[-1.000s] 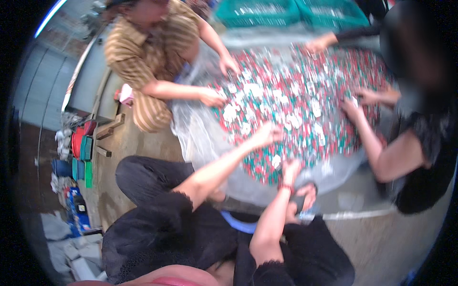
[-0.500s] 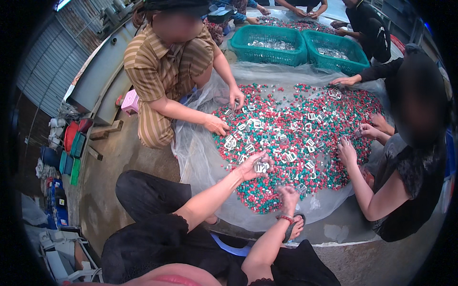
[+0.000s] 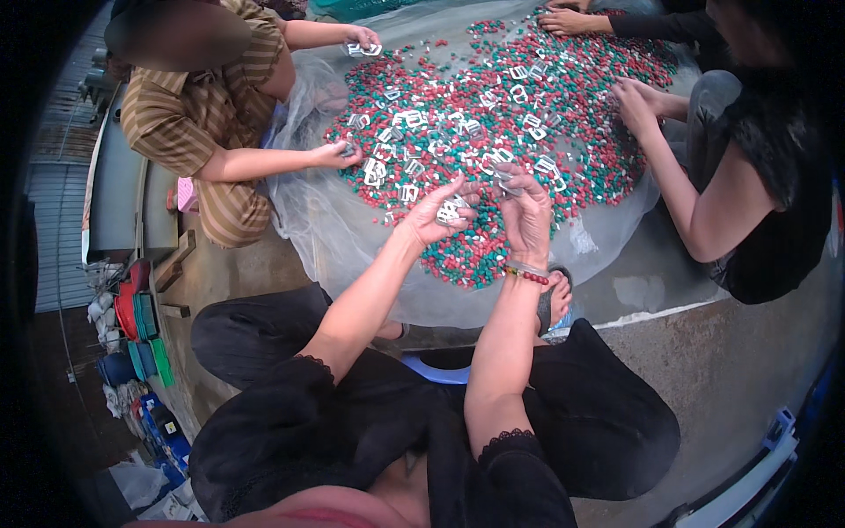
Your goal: The person sits on a low stool and sorts small red and green capsule-like objects from a large pile on a plastic sheet. They pick up the capsules by hand and place them into a nearby green basket. Other people are also sorting capsules in the background.
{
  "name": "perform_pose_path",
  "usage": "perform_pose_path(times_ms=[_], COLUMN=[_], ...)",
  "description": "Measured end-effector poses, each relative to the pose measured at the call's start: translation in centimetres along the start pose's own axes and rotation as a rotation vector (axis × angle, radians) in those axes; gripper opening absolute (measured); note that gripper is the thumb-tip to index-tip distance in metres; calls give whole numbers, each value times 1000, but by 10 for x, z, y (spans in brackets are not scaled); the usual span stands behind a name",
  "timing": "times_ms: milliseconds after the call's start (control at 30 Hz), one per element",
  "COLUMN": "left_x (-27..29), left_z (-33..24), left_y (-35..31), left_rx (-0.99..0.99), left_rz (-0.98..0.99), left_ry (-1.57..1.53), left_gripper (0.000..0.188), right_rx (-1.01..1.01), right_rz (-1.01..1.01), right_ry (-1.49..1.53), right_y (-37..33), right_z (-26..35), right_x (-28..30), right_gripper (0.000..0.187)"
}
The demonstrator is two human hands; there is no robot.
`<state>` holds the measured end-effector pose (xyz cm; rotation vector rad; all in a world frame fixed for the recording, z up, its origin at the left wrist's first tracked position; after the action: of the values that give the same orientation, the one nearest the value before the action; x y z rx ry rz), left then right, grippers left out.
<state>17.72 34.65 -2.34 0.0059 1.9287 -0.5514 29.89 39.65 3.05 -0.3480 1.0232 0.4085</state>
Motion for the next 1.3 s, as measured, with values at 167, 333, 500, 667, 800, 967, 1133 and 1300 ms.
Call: perform_pose_path(times_ms=[167,333,500,667,800,967,1133,1300], left_x=[-15,16,30,-107,-199,-173,-60,-13], left_z=[5,43,45,-158,-343,-318,-156,-67], left_y=[-3,-6,14,106,120,97,152,142], left_rx=[111,92,-15,-171,-741,-874,-120,-300], left_rz=[82,-61,-120,492,-32,-96,294,-76], left_ry=[135,63,-247,-478,-143,693,1911,2516], left_gripper=[62,58,33,35,70,40,55,83], right_rx=[-96,-688,-218,-45,-29,33,-63,-61], right_rz=[27,91,85,-387,-696,-867,-989,-1072], right_ry=[-537,-1017,-1316,-846,-1014,-1259,-1578,-1703], right_y=[-4,-18,-2,-1,-14,-22,-40,-32], right_z=[0,-33,-10,35,48,28,14,-26], right_x=[-3,-9,-26,2,70,186,153,127], right_gripper=[26,41,37,38,43,57,78,78])
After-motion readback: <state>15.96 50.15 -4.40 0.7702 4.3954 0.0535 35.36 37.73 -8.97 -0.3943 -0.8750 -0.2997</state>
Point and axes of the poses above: each hand's wrist, its own y-axis towards the middle knuckle, its own x-axis out of the back of the hand, z = x × y, the point moved 7 cm from there along y, towards the middle knuckle, and after that the axes turned 13 degrees about -x, right-handed, at the moved point
